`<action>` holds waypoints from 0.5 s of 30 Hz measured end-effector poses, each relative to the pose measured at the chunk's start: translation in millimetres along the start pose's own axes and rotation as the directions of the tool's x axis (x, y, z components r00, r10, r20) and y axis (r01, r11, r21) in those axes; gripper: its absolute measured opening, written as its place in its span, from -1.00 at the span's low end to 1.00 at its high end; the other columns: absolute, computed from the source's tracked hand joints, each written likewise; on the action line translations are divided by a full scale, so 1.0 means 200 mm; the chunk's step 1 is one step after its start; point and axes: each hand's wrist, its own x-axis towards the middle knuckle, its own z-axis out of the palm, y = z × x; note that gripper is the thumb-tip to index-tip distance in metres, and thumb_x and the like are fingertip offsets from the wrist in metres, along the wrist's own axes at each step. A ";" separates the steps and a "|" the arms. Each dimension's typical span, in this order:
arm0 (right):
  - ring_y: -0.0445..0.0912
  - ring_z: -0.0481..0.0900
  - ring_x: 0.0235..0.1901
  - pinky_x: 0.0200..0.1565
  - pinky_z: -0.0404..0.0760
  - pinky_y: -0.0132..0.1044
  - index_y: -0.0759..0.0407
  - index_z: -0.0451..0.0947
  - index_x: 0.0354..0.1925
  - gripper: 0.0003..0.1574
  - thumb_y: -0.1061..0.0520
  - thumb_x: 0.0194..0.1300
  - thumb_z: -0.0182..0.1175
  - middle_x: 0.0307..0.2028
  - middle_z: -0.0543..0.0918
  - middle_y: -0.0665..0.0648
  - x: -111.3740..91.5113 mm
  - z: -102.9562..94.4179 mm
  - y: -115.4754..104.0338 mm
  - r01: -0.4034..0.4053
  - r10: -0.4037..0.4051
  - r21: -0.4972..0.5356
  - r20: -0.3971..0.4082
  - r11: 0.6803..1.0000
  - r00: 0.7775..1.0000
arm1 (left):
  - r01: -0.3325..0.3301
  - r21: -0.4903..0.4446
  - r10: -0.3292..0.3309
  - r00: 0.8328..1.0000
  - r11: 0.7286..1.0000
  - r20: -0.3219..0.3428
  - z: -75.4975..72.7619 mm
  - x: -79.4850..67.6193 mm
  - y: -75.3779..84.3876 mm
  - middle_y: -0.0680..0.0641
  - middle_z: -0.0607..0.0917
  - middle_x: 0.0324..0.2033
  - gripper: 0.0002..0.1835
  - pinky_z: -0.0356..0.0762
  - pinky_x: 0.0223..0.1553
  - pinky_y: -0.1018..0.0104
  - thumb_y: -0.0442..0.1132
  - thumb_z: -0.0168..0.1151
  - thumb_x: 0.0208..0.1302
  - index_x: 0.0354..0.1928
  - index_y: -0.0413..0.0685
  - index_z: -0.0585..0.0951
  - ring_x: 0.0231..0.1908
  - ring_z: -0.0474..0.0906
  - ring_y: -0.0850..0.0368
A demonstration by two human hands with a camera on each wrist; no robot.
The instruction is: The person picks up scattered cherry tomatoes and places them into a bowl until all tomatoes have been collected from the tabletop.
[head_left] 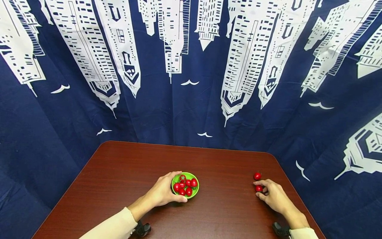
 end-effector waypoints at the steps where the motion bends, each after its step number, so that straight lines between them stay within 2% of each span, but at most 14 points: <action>1: -0.32 0.63 -0.32 -0.26 0.69 -0.32 0.12 0.89 0.08 -0.48 0.33 0.14 0.77 -0.18 0.80 -0.03 0.00 0.00 0.00 -0.001 0.001 0.003 0.001 1.000 1.000 | 0.000 0.000 0.000 1.000 1.000 0.001 0.00 0.00 0.00 -0.23 0.78 0.39 0.20 0.73 0.45 -0.28 0.08 0.98 -0.06 0.60 -0.19 0.57 0.36 0.75 -0.24; 15: -0.38 0.57 -0.34 -0.27 0.68 -0.38 0.11 0.89 0.04 -0.53 0.32 0.18 0.76 -0.24 0.74 -0.05 0.00 0.00 0.00 -0.034 0.034 0.013 0.022 0.999 0.999 | 0.010 0.001 -0.010 1.000 1.000 0.007 0.00 0.00 0.00 -0.24 0.77 0.42 0.23 0.73 0.46 -0.28 0.09 0.98 -0.07 0.63 -0.19 0.55 0.39 0.74 -0.26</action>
